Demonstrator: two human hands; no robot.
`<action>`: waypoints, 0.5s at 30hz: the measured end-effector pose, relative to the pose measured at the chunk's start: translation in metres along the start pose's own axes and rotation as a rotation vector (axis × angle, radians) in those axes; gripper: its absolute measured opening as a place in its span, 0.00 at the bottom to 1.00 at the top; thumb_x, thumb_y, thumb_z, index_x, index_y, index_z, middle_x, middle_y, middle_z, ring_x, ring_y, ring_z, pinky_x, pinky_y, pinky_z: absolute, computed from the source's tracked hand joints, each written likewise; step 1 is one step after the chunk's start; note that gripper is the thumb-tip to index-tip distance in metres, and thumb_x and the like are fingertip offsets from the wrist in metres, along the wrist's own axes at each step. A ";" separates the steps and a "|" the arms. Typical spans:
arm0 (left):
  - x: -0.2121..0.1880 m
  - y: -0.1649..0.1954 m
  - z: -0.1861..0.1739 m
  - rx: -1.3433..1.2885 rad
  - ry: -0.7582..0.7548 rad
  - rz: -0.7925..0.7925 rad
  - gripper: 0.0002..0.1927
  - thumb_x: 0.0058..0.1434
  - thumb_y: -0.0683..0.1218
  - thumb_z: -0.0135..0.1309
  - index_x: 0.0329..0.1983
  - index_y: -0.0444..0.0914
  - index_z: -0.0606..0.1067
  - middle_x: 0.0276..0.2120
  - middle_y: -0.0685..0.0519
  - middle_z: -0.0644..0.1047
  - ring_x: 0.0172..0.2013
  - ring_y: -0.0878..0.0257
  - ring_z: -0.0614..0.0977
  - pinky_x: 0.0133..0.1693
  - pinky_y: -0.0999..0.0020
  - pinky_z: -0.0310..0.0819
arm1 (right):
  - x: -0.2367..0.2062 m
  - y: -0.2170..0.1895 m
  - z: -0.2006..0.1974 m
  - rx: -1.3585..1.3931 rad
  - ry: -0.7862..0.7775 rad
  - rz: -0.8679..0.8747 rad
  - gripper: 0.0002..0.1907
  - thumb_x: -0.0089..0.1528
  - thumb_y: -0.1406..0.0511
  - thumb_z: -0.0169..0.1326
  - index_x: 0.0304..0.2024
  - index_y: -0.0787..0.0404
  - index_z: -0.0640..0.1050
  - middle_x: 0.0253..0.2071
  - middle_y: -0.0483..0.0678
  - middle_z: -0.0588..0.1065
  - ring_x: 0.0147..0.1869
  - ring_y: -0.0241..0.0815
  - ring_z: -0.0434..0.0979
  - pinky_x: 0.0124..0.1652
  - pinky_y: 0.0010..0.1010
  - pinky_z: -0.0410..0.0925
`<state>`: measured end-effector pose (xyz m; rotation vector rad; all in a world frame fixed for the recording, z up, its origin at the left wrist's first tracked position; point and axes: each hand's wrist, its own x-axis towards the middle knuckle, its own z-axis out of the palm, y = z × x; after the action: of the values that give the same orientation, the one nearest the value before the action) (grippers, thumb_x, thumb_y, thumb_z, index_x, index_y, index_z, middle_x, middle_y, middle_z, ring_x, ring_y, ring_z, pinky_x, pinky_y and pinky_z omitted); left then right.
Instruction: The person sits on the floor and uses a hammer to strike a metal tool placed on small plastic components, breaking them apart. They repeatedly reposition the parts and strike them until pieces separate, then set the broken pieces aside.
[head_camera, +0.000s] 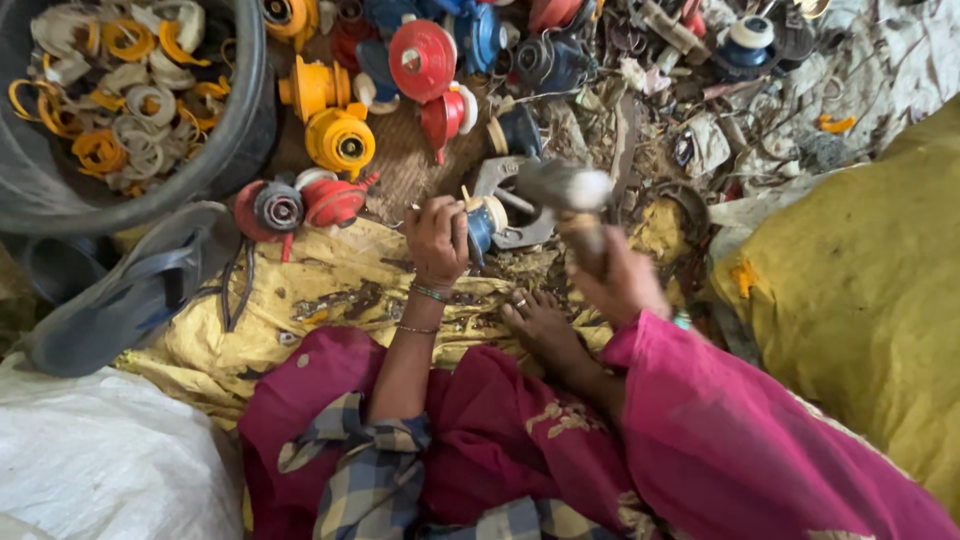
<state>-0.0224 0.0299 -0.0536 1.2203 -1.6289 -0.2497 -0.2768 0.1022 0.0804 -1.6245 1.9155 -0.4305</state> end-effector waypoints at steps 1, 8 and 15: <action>-0.001 0.000 0.000 0.003 -0.011 -0.009 0.07 0.72 0.46 0.50 0.44 0.39 0.76 0.44 0.50 0.78 0.43 0.51 0.78 0.48 0.54 0.66 | -0.005 0.004 -0.004 0.068 0.123 -0.119 0.24 0.59 0.64 0.62 0.55 0.66 0.72 0.41 0.57 0.81 0.38 0.50 0.84 0.37 0.40 0.78; -0.004 -0.003 0.001 0.002 -0.021 -0.008 0.06 0.71 0.45 0.50 0.43 0.39 0.76 0.44 0.50 0.78 0.43 0.51 0.78 0.47 0.54 0.65 | 0.003 0.042 0.029 0.107 0.144 0.009 0.11 0.65 0.66 0.60 0.49 0.62 0.78 0.35 0.57 0.80 0.32 0.53 0.80 0.32 0.41 0.74; 0.003 0.002 -0.001 0.003 -0.014 -0.016 0.06 0.72 0.44 0.49 0.43 0.38 0.75 0.44 0.50 0.78 0.44 0.51 0.78 0.48 0.54 0.66 | 0.019 0.024 0.018 -0.076 -0.032 -0.007 0.28 0.61 0.61 0.63 0.57 0.64 0.66 0.37 0.60 0.80 0.32 0.49 0.83 0.31 0.39 0.76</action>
<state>-0.0231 0.0289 -0.0498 1.2372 -1.6326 -0.2664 -0.2863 0.0908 0.0478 -1.6765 1.9245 -0.3366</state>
